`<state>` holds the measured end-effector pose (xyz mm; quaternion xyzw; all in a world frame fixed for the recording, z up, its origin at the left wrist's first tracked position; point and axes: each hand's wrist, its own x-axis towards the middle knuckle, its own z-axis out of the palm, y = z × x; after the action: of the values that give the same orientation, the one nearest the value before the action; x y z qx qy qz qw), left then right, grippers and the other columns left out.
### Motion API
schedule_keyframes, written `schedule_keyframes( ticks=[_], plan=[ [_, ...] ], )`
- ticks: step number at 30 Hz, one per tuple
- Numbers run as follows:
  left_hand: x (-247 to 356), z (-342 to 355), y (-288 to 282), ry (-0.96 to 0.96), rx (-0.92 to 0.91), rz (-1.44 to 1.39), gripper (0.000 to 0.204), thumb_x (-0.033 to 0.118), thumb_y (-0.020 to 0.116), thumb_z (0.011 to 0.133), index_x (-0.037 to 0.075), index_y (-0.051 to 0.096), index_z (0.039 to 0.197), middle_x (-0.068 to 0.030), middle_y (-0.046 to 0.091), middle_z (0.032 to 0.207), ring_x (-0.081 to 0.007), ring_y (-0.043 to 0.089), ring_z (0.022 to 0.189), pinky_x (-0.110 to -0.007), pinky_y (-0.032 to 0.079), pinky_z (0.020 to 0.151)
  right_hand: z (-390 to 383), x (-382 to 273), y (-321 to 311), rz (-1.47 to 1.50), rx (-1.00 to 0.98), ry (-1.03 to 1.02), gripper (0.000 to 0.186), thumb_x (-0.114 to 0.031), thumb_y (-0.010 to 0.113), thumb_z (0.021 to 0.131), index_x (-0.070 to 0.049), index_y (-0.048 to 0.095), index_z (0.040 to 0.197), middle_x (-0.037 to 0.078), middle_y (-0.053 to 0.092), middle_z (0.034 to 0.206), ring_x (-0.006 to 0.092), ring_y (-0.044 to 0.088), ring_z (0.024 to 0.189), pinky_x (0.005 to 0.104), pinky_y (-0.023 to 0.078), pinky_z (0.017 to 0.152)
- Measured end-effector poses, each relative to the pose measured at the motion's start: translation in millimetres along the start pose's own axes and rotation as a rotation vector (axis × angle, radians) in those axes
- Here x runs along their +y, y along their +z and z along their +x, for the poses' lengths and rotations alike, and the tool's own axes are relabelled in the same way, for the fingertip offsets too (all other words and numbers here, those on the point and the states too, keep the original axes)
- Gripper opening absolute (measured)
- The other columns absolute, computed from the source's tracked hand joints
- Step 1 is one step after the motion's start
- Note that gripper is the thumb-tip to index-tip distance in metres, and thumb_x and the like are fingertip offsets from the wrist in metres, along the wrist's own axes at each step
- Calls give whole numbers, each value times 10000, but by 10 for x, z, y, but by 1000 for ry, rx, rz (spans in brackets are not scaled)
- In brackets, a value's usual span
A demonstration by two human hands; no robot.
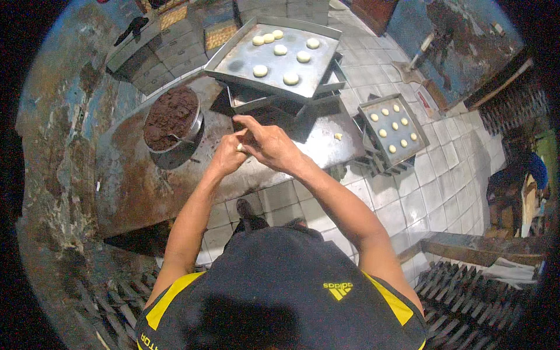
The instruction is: The person fills pieces of dough with a dark paste, rolls them into balls, and places them onto a metal tray.
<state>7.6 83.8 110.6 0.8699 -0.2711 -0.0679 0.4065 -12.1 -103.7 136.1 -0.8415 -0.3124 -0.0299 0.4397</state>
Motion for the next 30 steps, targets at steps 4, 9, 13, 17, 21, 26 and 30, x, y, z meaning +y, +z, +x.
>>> schedule_keyframes(
  ticks=[4, 9, 13, 17, 21, 26, 30],
  plan=[
    [-14, 78, 122, 202, 210, -31, 538, 302, 654, 973, 28, 543, 1421, -159, 739, 1136, -300, 716, 1052, -381, 548, 918, -159, 254, -126, 657, 530, 150, 679, -51, 747, 880, 21, 383, 1449, 128, 722, 1018, 193, 702, 983, 353, 574, 877],
    [490, 142, 118, -133, 74, -185, 733, 396, 678, 965, 82, 387, 1560, -173, 741, 1081, -263, 723, 996, -375, 547, 889, 1, 584, -411, 598, -109, 250, 650, -51, 719, 911, 37, 379, 1458, 98, 697, 977, 155, 670, 944, 326, 546, 837],
    [-212, 222, 93, -199, 120, -358, 675, 386, 588, 1034, 84, 341, 1585, -138, 734, 1129, -215, 706, 1020, -346, 537, 908, 284, 307, -295, 654, 88, 116, 507, -37, 681, 937, 42, 475, 1394, 130, 717, 1093, 166, 683, 985, 329, 554, 867],
    [-266, 637, 11, -218, 114, -1008, 632, 448, 371, 1102, 49, 305, 1588, -148, 468, 1534, -193, 463, 1387, -303, 365, 1131, 413, 653, 106, -106, 616, -208, 529, -154, 797, 845, -19, 573, 1305, 189, 630, 1207, 326, 636, 1115, 424, 517, 969],
    [-520, 1008, 87, -85, 206, -1180, 664, 498, 343, 1092, 33, 349, 1567, -81, 240, 1678, -195, 326, 1484, -328, 305, 1176, 786, 861, 391, 413, 534, 220, 438, -277, 747, 929, 23, 588, 1204, 107, 642, 1129, 218, 612, 1018, 337, 499, 908],
    [-931, 1523, -252, -242, 228, -1295, 611, 429, 412, 1097, -59, 481, 1459, -102, 455, 1567, -209, 369, 1457, -357, 327, 1174, 1582, 958, 134, 1134, 217, 755, 448, -462, 587, 1027, -40, 631, 1171, 24, 662, 1051, 109, 606, 908, 296, 500, 787],
    [-1385, 1968, -488, -185, 601, -1214, 678, 302, 584, 1049, 33, 277, 1590, -146, 343, 1619, -224, 402, 1432, -358, 326, 1173, 2604, 1719, -30, 602, 47, 762, 449, -400, 672, 978, -12, 630, 1200, 89, 690, 1001, 200, 658, 882, 351, 531, 757]
  ],
)
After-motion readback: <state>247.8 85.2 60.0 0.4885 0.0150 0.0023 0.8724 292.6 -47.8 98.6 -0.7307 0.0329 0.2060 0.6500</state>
